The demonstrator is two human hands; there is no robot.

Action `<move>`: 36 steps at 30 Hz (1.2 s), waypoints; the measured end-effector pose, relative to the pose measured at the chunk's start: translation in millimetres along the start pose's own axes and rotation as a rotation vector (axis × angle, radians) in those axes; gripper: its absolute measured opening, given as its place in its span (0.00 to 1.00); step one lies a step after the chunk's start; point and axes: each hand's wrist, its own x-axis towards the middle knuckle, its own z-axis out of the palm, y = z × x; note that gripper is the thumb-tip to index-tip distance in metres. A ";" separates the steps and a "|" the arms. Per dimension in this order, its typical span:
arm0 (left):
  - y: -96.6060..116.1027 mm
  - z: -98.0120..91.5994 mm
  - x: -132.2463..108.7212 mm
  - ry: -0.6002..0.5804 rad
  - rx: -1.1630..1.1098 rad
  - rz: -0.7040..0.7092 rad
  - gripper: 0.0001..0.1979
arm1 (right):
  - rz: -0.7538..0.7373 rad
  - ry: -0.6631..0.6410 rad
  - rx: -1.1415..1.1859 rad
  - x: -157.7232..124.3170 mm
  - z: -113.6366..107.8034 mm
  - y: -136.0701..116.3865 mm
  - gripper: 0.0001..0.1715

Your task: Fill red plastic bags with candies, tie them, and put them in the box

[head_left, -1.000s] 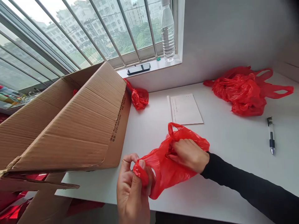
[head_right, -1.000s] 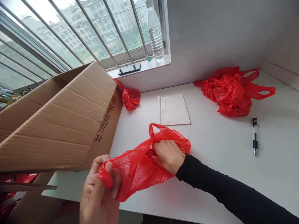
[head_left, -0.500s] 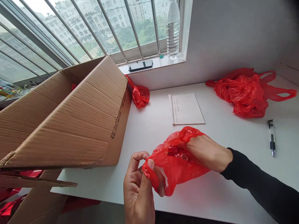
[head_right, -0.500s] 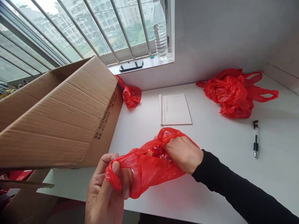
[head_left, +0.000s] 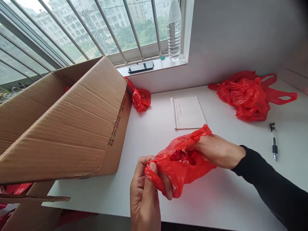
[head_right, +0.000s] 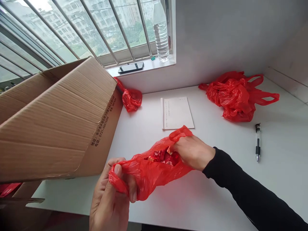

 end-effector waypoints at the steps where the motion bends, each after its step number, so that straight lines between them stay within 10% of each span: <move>1: -0.4 -0.1 0.8 -0.001 0.001 0.000 0.12 | 0.024 -0.013 -0.036 -0.6 -1.8 1.4 0.16; 12: 2.5 4.5 2.1 0.101 0.036 0.056 0.11 | -0.100 -0.101 0.016 -20.5 -20.1 -4.7 0.14; 19: 11.5 -14.6 8.9 0.057 0.254 0.328 0.10 | -0.110 0.706 0.135 -27.9 -44.3 -13.2 0.31; 22: 18.3 -14.2 11.8 0.126 0.349 0.430 0.08 | -0.136 0.556 0.005 -20.1 -42.3 -0.1 0.40; 31: 41.7 1.4 16.0 0.257 0.417 0.694 0.07 | -0.082 0.566 0.580 -46.4 -59.6 -3.4 0.07; 36: 48.3 7.2 27.7 -0.172 0.080 0.334 0.20 | -0.257 0.274 1.251 -57.2 -55.7 -19.2 0.12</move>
